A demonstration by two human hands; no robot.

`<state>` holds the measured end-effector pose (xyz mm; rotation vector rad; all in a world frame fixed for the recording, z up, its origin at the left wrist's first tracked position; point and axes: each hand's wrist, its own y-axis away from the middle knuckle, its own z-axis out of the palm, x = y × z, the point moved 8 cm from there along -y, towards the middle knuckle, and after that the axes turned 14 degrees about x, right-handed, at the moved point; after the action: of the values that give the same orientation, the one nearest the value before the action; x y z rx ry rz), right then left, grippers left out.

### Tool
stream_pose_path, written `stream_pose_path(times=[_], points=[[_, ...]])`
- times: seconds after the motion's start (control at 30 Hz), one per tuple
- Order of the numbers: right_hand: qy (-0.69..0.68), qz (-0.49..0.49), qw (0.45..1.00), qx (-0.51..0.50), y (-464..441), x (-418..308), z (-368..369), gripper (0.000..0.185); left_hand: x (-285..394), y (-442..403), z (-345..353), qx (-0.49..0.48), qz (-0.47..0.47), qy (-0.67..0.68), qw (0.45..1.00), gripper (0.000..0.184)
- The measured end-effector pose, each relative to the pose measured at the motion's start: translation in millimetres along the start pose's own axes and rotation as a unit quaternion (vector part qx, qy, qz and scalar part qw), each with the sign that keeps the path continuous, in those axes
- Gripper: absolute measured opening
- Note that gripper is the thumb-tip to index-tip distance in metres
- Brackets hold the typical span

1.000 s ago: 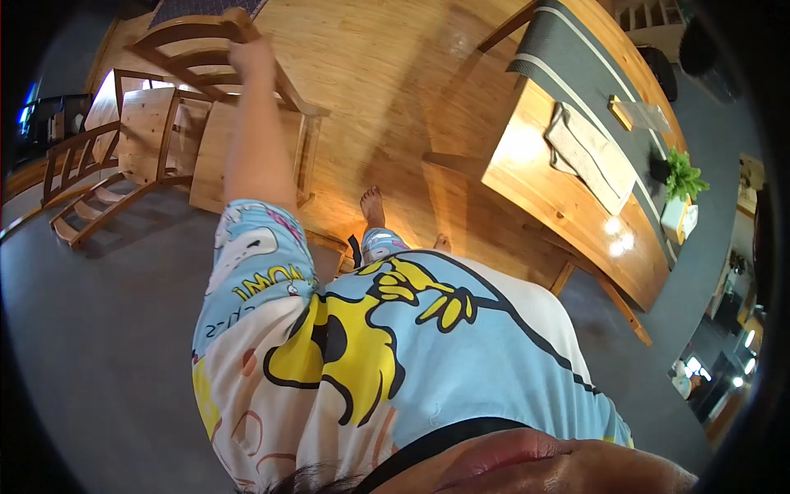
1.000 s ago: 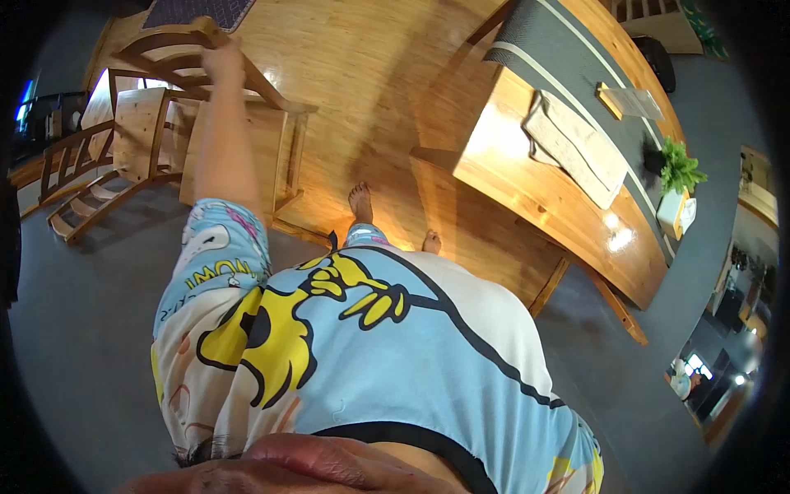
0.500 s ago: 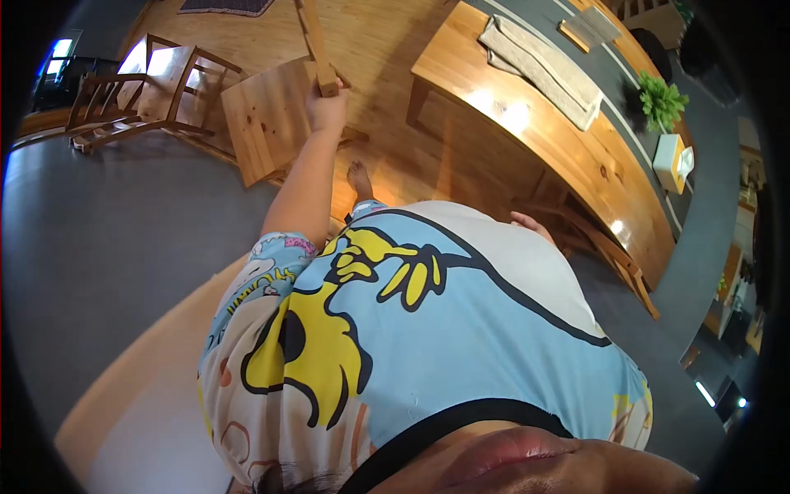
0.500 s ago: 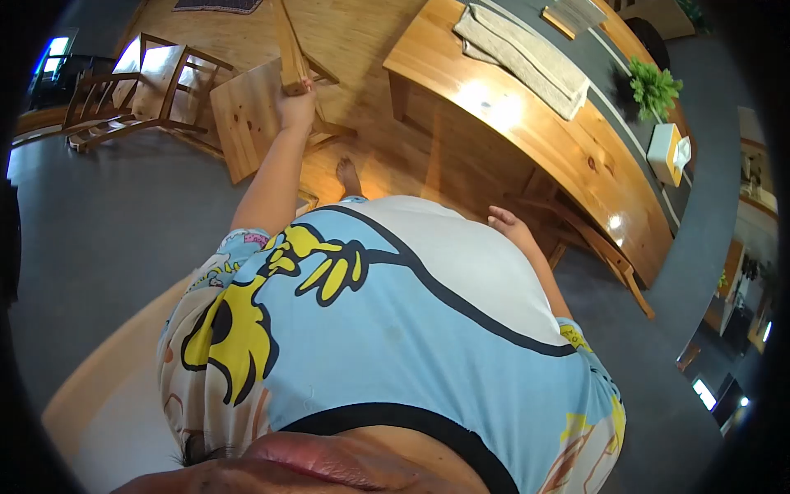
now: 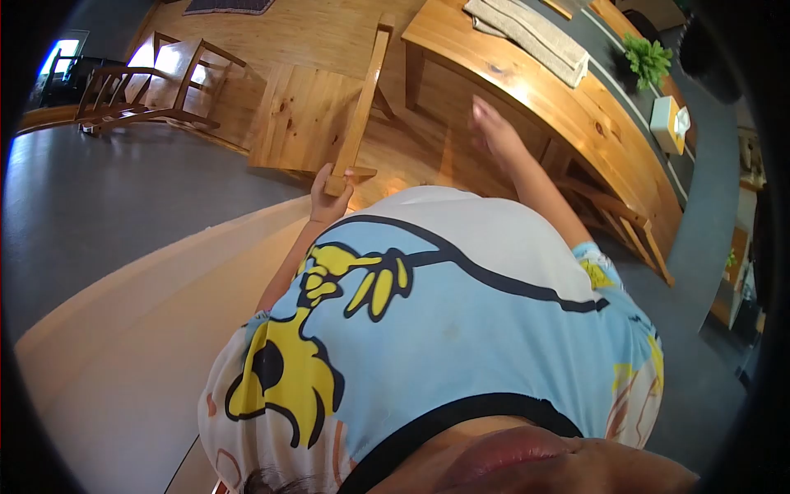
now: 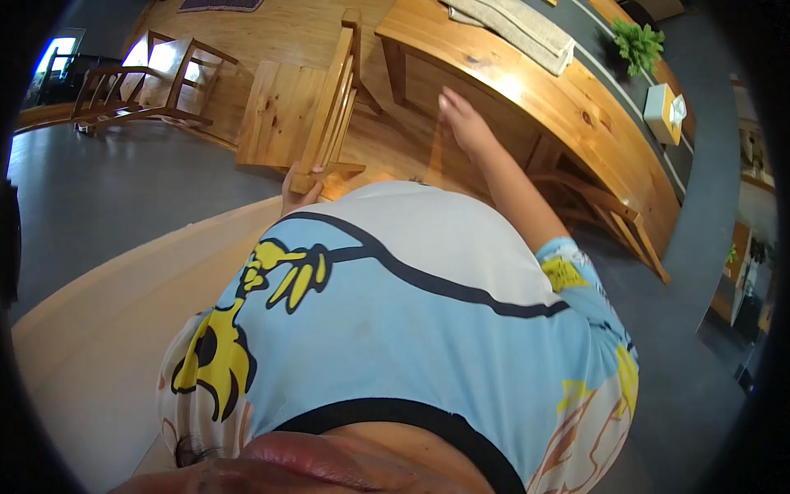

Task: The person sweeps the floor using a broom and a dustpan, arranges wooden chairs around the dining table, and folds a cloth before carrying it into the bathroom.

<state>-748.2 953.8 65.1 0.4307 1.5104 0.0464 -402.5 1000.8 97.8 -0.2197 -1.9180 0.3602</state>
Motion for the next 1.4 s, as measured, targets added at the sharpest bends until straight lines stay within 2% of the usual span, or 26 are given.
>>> stream_pose_path(times=[0.03,0.07,0.17,0.2,0.3,0.33,0.37,0.4,0.43,0.53,0.6,0.7,0.73,0.8,0.83,0.9,0.93,1.0,1.03,1.1,1.13,1.17,1.2,1.27,1.33,1.4], points=[[-0.012,-0.017,1.000,-0.014,-12.1,-14.1,9.1,0.058,1.2,4.0,-8.7,-0.008,-0.006,-0.002,1.000,0.021],[-0.004,-0.031,0.999,0.013,-17.6,-34.6,14.4,0.058,-26.7,18.3,-4.2,-0.030,-0.273,0.275,0.921,0.022],[-0.070,-0.034,0.995,0.060,-34.3,-71.4,35.4,0.057,-19.9,57.0,8.1,-0.046,-0.522,0.417,0.743,0.023],[-0.093,-0.034,0.994,0.049,-39.2,-78.6,43.6,0.057,-11.5,47.6,7.1,-0.103,-0.400,0.261,0.873,0.021],[-0.130,-0.029,0.991,-0.020,-45.9,-84.3,68.1,0.054,-30.0,46.5,26.8,-0.222,-0.296,0.048,0.928,0.022],[-0.104,-0.036,0.993,-0.039,-33.9,-86.5,79.2,0.049,13.7,37.0,25.6,-0.228,-0.131,-0.031,0.964,0.027],[-0.079,-0.042,0.994,-0.059,-21.2,-86.9,86.8,0.045,48.7,32.0,26.9,-0.221,0.039,-0.110,0.968,0.032],[-0.041,-0.020,0.997,-0.070,-22.1,-71.8,89.1,0.042,55.5,35.2,28.9,-0.253,0.057,-0.092,0.961,0.039],[-0.086,0.033,0.993,-0.071,-18.3,-58.6,89.9,0.049,62.4,38.7,30.6,-0.285,0.072,-0.072,0.953,0.046],[-0.165,0.042,0.985,0.004,3.5,-44.9,78.7,0.061,70.3,49.4,44.4,-0.393,0.047,-0.160,0.904,0.051],[-0.269,0.042,0.962,0.000,29.8,-55.6,75.5,0.078,82.2,79.1,64.7,-0.531,-0.182,-0.043,0.826,0.057],[-0.231,0.056,0.969,0.059,61.8,-31.4,39.2,0.090,117.4,113.8,88.8,-0.614,-0.159,-0.088,0.768,0.064],[-0.239,0.066,0.966,0.077,73.8,-18.2,23.4,0.089,112.2,129.7,98.2,-0.627,-0.156,-0.089,0.758,0.064],[-0.258,0.069,0.959,0.095,103.2,12.6,-19.6,0.088,111.0,181.8,121.2,-0.667,-0.286,0.022,0.688,0.066],[-0.267,0.064,0.957,0.097,117.1,27.7,-45.9,0.088,117.6,202.8,138.5,-0.675,-0.285,0.016,0.680,0.066],[-0.290,0.074,0.949,0.096,140.3,56.5,-102.5,0.097,137.2,240.4,188.2,-0.550,-0.514,0.139,0.643,0.066],[-0.287,0.082,0.946,0.124,114.9,-2.6,1.2,0.093,134.0,155.4,104.4,-0.564,-0.514,0.161,0.626,0.066],[-0.307,0.085,0.936,0.146,123.5,3.7,-10.9,0.089,138.3,149.6,120.6,-0.570,-0.363,-0.082,0.732,0.069],[-0.297,0.078,0.938,0.161,129.8,1.8,-19.9,0.089,138.6,154.8,134.1,-0.573,-0.369,-0.082,0.728,0.069],[-0.283,0.108,0.931,0.202,141.3,15.3,-40.2,0.089,130.9,179.9,142.6,-0.654,-0.386,-0.177,0.626,0.077],[-0.299,0.107,0.922,0.221,148.1,25.2,-48.0,0.074,127.7,189.7,142.1,-0.658,-0.388,-0.175,0.621,0.077],[-0.300,0.110,0.921,0.224,154.0,43.5,-54.2,0.074,118.9,193.7,149.1,-0.672,-0.292,-0.195,0.652,0.080],[-0.314,0.123,0.914,0.227,161.2,59.6,-64.1,0.063,120.8,193.8,159.6,-0.679,-0.191,-0.206,0.678,0.083],[-0.331,0.133,0.904,0.235,175.9,70.0,-80.4,0.052,124.0,203.9,168.8,-0.704,-0.163,-0.228,0.653,0.084],[-0.343,0.135,0.880,0.300,199.5,72.7,-97.0,0.040,128.0,210.5,175.5,-0.725,-0.136,-0.249,0.628,0.086],[-0.339,0.124,0.877,0.318,205.7,73.7,-115.4,0.041,133.7,211.2,183.6,-0.729,-0.133,-0.249,0.623,0.086]])
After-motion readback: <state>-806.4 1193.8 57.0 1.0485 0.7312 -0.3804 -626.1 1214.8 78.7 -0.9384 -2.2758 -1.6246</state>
